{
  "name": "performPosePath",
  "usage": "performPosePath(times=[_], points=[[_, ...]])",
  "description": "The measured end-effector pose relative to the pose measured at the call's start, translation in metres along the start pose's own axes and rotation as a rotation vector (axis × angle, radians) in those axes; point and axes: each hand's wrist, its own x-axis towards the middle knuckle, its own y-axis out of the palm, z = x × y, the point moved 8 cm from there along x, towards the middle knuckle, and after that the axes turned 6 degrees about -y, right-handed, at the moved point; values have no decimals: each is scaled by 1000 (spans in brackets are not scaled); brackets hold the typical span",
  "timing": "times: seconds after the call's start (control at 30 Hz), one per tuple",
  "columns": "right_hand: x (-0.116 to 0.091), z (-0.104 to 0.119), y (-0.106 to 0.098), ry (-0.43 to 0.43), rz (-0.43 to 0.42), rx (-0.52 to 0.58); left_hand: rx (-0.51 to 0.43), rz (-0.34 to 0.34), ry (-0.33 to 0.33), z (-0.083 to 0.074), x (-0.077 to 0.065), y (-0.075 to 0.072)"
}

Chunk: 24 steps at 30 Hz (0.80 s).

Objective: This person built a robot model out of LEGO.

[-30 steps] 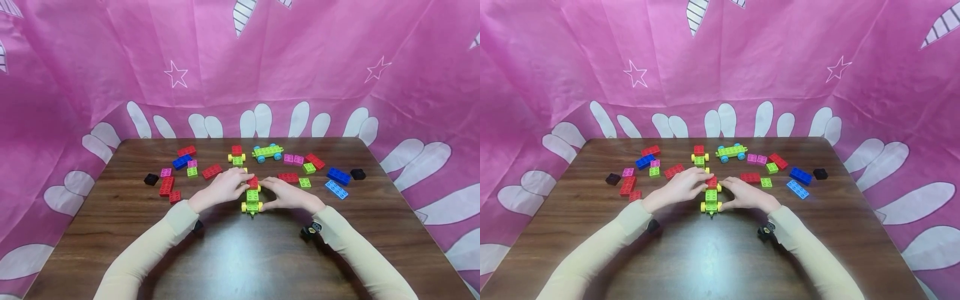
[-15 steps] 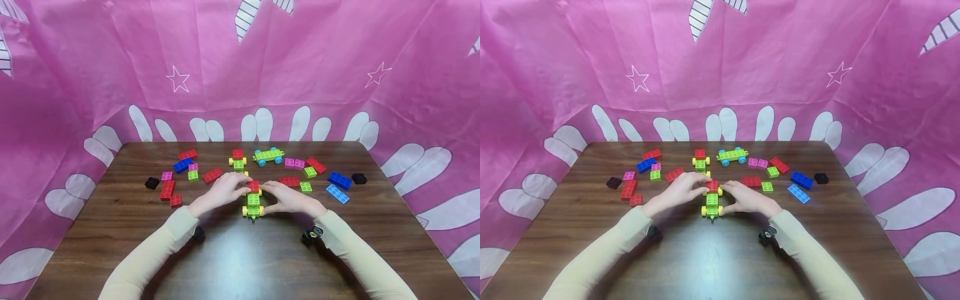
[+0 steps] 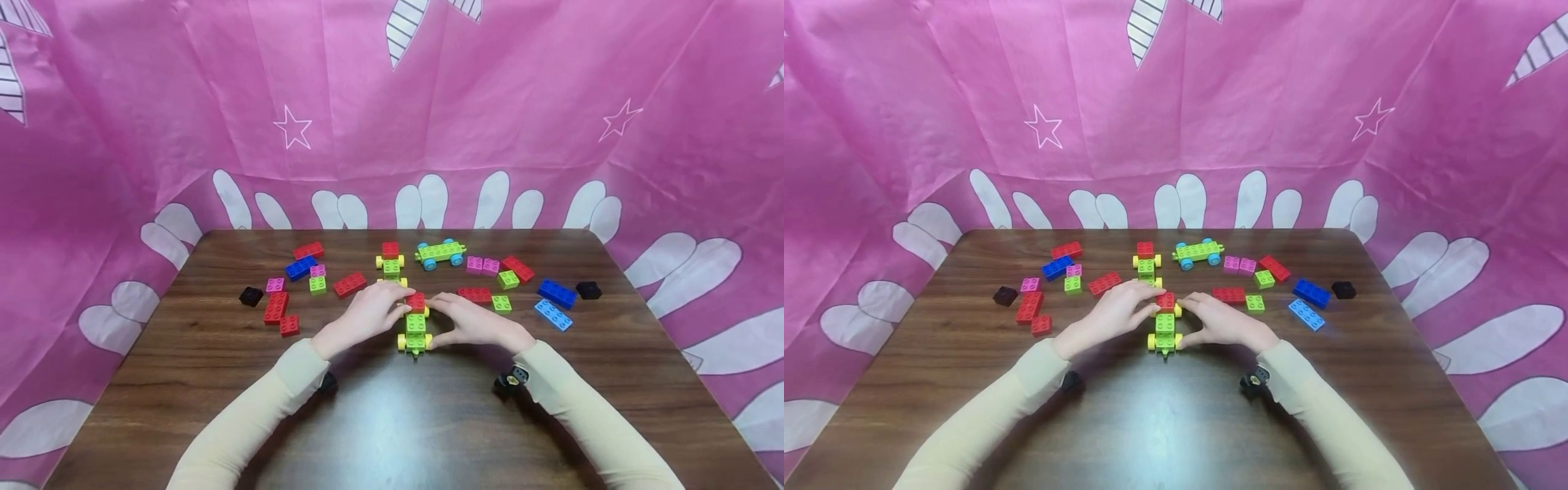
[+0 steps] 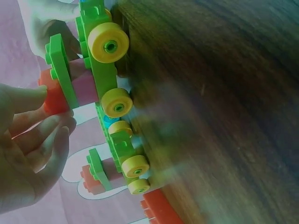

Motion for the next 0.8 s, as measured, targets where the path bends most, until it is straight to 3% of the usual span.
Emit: performPosePath(times=[0.8], points=[[-2,-2,-1,13,7,22,29,1,19,-1,0,1]])
